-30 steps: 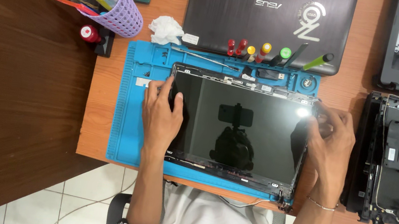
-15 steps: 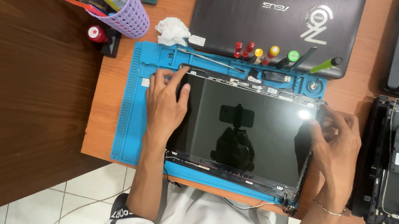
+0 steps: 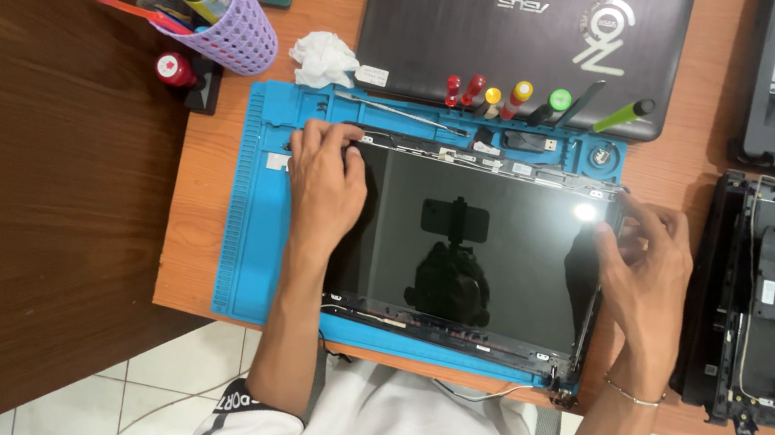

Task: The person detaches the internal screen from a laptop lid using a pry tool and their hands, then maneuvers several internal wires around the perimeter of the screen housing.

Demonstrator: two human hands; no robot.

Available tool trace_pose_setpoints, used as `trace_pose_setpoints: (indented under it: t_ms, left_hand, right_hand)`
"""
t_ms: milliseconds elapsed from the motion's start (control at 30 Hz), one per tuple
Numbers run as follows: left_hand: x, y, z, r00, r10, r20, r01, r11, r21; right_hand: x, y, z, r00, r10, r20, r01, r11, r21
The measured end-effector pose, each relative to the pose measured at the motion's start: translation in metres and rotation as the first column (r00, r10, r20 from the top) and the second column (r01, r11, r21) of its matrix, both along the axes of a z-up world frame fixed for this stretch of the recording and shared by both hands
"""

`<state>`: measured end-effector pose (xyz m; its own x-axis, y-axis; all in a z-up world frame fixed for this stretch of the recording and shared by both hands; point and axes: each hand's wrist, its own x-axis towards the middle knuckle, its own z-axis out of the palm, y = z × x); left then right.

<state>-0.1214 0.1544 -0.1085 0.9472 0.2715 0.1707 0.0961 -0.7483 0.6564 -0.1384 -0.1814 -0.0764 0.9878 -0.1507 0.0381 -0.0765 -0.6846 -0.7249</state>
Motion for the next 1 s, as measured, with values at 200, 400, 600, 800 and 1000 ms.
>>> trace_pose_setpoints:
  t_ms: [200,400,600,800,1000]
  left_hand:
    - [0.012,0.012,-0.018,1.000,-0.009,0.002,0.009,0.997,-0.071]
    - [0.010,0.021,-0.014,0.993,-0.066,0.098,0.075,0.993,-0.092]
    - [0.010,0.029,-0.006,0.990,-0.108,-0.092,0.022,0.757,-0.654]
    - [0.002,0.039,-0.003,0.991,-0.127,-0.037,0.055,0.652,-0.757]
    - [0.004,0.044,-0.021,0.996,-0.083,0.039,0.082,0.608,-0.790]
  right_hand:
    - [-0.001,-0.003,-0.001,1.000,-0.006,-0.023,0.007,1.000,0.021]
    - [-0.003,-0.006,-0.003,1.000,-0.015,0.014,0.013,0.994,0.112]
    - [-0.005,-0.009,-0.004,0.999,-0.011,0.031,0.007,0.992,0.130]
    - [-0.012,-0.010,-0.005,0.998,-0.028,0.062,0.015,0.982,0.188]
    - [-0.021,-0.019,-0.010,0.999,-0.019,0.034,0.007,0.950,0.312]
